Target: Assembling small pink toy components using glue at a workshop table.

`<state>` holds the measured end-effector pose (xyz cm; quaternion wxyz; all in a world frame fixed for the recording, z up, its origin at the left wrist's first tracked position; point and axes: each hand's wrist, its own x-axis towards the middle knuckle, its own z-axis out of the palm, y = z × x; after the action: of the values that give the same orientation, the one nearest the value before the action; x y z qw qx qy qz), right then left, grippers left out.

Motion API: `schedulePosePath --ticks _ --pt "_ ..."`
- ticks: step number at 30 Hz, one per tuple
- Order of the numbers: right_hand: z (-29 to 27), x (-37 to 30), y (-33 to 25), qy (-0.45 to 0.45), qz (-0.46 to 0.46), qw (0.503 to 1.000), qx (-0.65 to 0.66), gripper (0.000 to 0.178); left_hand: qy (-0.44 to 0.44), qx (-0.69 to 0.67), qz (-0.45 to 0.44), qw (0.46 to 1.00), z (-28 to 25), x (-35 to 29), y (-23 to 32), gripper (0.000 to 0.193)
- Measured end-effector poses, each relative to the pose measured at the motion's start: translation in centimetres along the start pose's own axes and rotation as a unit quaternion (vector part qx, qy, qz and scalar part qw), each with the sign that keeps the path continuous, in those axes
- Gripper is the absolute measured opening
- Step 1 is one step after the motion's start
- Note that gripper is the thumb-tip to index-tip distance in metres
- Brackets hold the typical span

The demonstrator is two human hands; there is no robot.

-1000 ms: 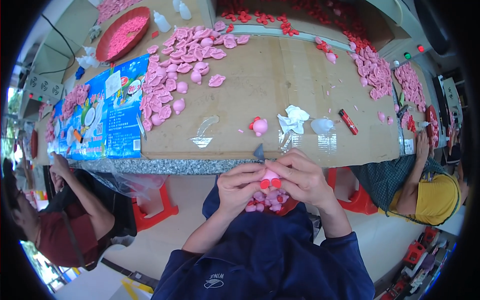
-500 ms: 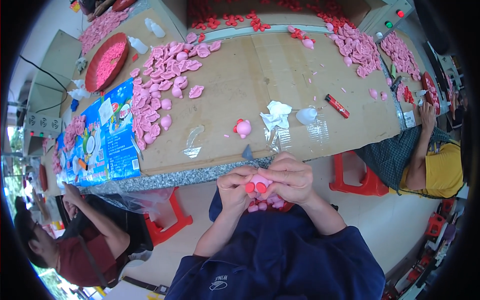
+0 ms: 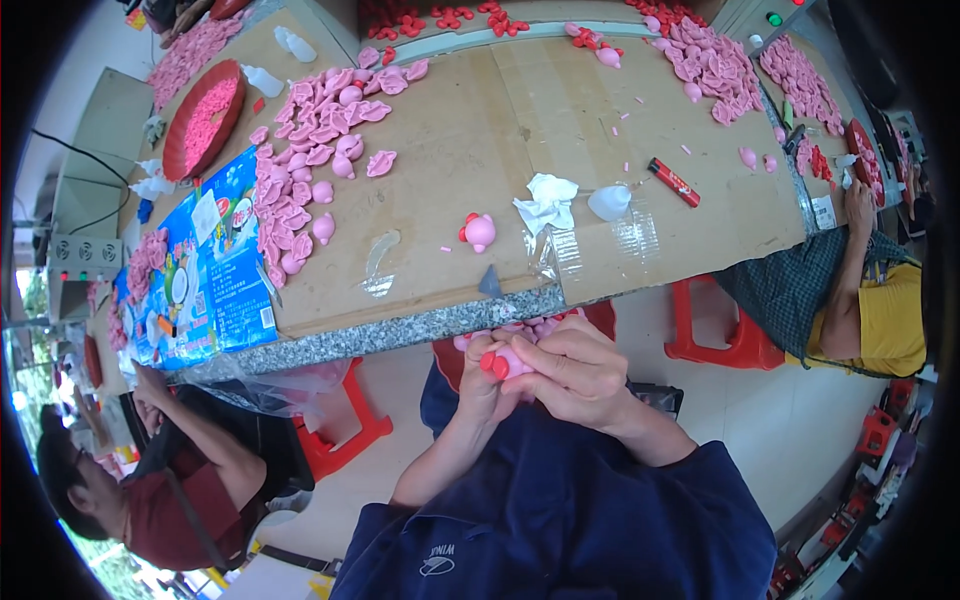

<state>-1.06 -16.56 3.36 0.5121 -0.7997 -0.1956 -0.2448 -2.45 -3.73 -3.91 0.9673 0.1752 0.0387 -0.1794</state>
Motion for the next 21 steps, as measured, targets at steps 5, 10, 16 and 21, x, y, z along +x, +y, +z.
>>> schedulePosePath --ticks 5,10,16,21 --pt "0.1 -0.3 -0.1 0.001 0.007 1.0 -0.024 0.042 0.025 -0.009 -0.026 0.999 -0.8 -0.3 -0.5 0.024" --pt "0.2 -0.7 -0.2 0.021 -0.003 0.999 -0.04 0.041 0.022 -0.019 -0.043 0.999 -0.7 -0.6 -0.9 0.025" --pt "0.1 -0.8 -0.2 0.03 0.014 0.999 -0.026 0.04 0.063 0.022 -0.028 0.997 0.5 -0.8 -0.8 0.027" --pt "0.1 -1.6 1.4 0.034 0.039 0.997 0.056 0.04 0.034 0.064 0.051 0.996 0.4 -0.1 -0.5 0.018"
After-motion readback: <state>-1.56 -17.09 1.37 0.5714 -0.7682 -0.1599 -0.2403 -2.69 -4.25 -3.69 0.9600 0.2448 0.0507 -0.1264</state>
